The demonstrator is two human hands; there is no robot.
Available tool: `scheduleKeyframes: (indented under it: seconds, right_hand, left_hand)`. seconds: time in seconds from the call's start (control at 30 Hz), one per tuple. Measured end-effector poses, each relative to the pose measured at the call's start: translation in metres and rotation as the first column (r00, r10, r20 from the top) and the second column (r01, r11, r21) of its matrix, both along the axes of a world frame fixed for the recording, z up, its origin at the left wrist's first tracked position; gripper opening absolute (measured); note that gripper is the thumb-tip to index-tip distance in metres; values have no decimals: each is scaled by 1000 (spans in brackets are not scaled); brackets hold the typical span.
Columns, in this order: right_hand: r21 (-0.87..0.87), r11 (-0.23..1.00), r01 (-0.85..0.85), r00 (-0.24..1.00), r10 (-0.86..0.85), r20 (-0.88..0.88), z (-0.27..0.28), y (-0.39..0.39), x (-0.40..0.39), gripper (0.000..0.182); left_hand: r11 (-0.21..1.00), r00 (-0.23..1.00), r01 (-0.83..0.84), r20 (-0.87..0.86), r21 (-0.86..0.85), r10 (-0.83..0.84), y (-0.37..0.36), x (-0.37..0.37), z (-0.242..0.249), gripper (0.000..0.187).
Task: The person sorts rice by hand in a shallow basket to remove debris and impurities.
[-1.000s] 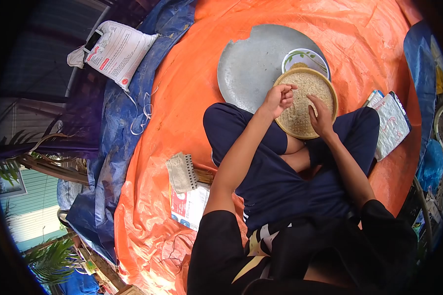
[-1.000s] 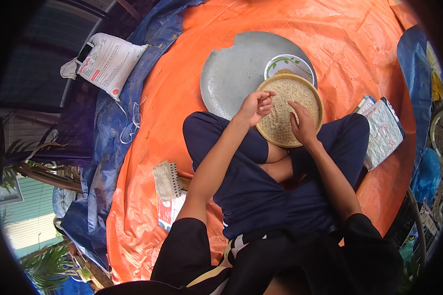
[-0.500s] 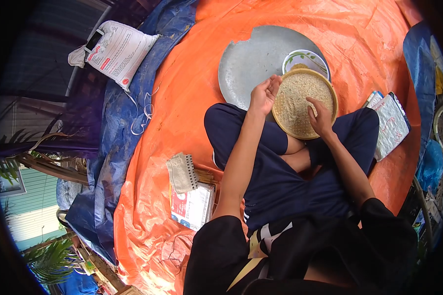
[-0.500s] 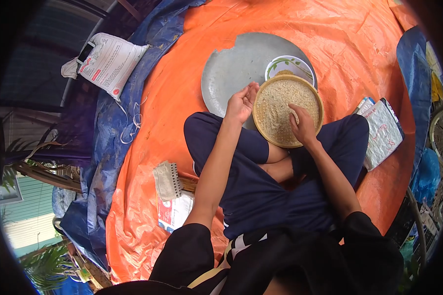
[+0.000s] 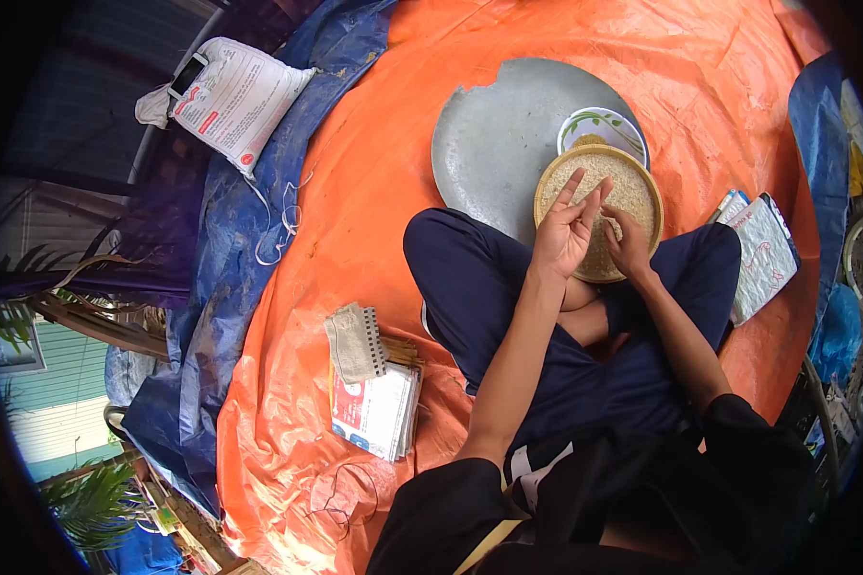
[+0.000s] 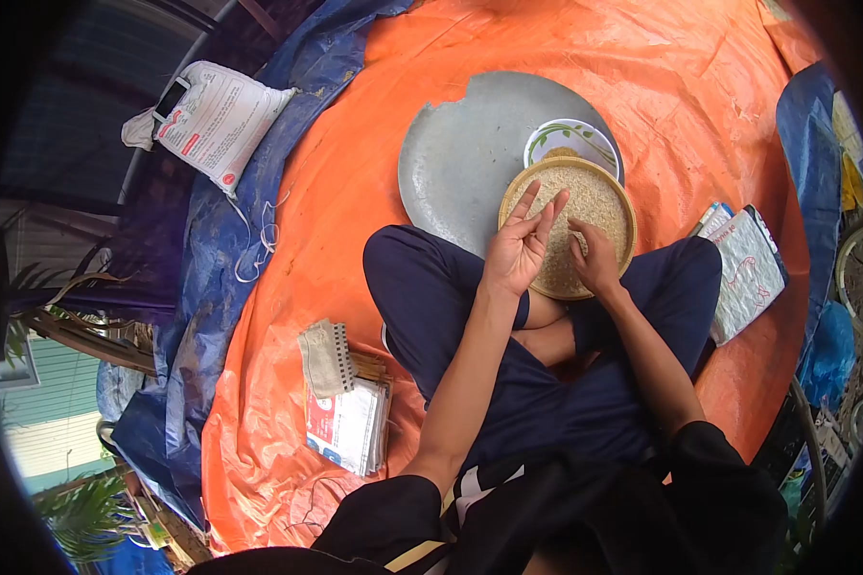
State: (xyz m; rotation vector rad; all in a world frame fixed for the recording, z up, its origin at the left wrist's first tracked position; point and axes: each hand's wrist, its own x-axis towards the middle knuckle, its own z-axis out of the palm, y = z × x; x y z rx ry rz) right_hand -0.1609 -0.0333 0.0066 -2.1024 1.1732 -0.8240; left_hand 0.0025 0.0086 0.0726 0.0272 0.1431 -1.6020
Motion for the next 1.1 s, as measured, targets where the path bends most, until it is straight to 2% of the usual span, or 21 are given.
scheduleKeyframes:
  seconds: [0.2, 0.3, 0.5, 0.7, 0.8, 0.93, 1.03, 1.07, 1.1]
  right_hand:
    - [15, 1000, -25, 999, 26, -28, -3, 5, 2, 29]
    - [-4, 999, -40, 998, 40, -41, -4, 4, 3, 29]
    - [19, 1000, -17, 1000, 17, 10, -7, 4, 3, 29]
    - [14, 1000, -26, 1000, 25, 8, -7, 2, 1, 29]
    - [17, 1000, -20, 1000, 20, 17, -5, 2, 2, 29]
    - [21, 1000, -8, 999, 7, 44, -8, 3, 2, 28]
    - [34, 999, -8, 1000, 9, -11, -10, 3, 3, 27]
    - [36, 999, -10, 999, 12, -44, -11, 2, 3, 27]
    - [45, 999, -9, 1000, 10, -21, -11, 2, 3, 26]
  left_hand:
    - [994, 999, 35, 9, 105, -37, -9, 5, -17, 50]
    - [996, 999, 42, 26, 80, -45, -17, 3, -17, 52]
    - [997, 998, 46, 36, 70, -48, -24, 2, -24, 38]
    - [997, 996, 40, 79, 69, -45, -26, 8, -24, 45]
    - [996, 997, -11, 72, 86, 5, -26, 15, -25, 48]
    - [980, 983, -186, 21, 70, 185, -27, 25, -30, 48]
    - [995, 998, 61, 3, 74, -61, -24, -7, -37, 48]
    - [992, 995, 93, 22, 90, -95, -24, -16, -39, 47]
    - [996, 999, 34, -19, 84, -33, -25, -14, -41, 47]
